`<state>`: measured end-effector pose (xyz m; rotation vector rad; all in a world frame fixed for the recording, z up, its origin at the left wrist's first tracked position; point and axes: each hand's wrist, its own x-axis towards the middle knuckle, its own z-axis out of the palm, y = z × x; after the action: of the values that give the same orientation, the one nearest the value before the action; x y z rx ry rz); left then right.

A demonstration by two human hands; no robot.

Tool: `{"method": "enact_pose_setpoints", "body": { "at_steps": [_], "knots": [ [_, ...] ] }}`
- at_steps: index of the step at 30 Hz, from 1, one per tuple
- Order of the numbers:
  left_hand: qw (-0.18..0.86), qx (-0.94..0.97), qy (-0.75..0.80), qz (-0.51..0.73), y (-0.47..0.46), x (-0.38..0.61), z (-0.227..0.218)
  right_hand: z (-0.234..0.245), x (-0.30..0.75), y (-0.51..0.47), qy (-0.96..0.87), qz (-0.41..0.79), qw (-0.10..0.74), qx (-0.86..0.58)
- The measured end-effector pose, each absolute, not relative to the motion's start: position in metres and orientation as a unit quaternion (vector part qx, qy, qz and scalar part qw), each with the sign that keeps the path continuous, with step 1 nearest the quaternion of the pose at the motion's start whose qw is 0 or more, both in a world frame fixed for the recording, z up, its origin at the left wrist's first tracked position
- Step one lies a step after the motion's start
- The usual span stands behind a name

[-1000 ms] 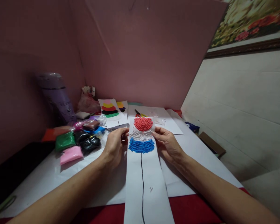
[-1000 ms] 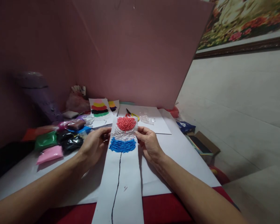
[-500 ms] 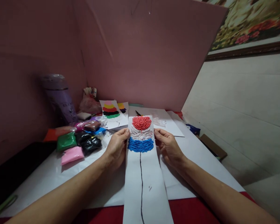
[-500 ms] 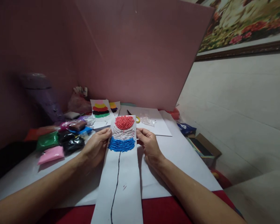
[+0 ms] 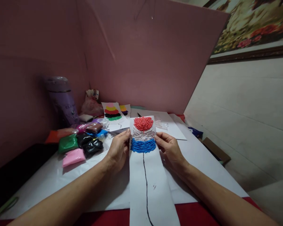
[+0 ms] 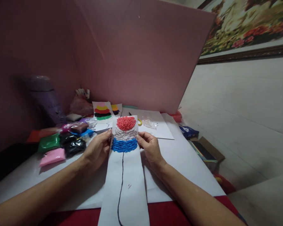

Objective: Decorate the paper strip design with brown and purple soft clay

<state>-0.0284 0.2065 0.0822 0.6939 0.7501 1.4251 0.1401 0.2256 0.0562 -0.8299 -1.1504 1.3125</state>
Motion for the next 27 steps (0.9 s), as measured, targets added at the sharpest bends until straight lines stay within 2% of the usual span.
{"method": "enact_pose_setpoints", "body": {
  "at_steps": [12,27],
  "knots": [
    [0.654,0.295,0.391,0.577,0.202,-0.0281,0.0811,0.0567,0.1384,0.226,-0.472,0.565,0.591,-0.329],
    [0.623,0.293,0.373,0.621,0.2095,-0.0306,0.0755,0.0613,0.1381,0.2239,-0.471,0.556,0.602,-0.328]
  ]
}}
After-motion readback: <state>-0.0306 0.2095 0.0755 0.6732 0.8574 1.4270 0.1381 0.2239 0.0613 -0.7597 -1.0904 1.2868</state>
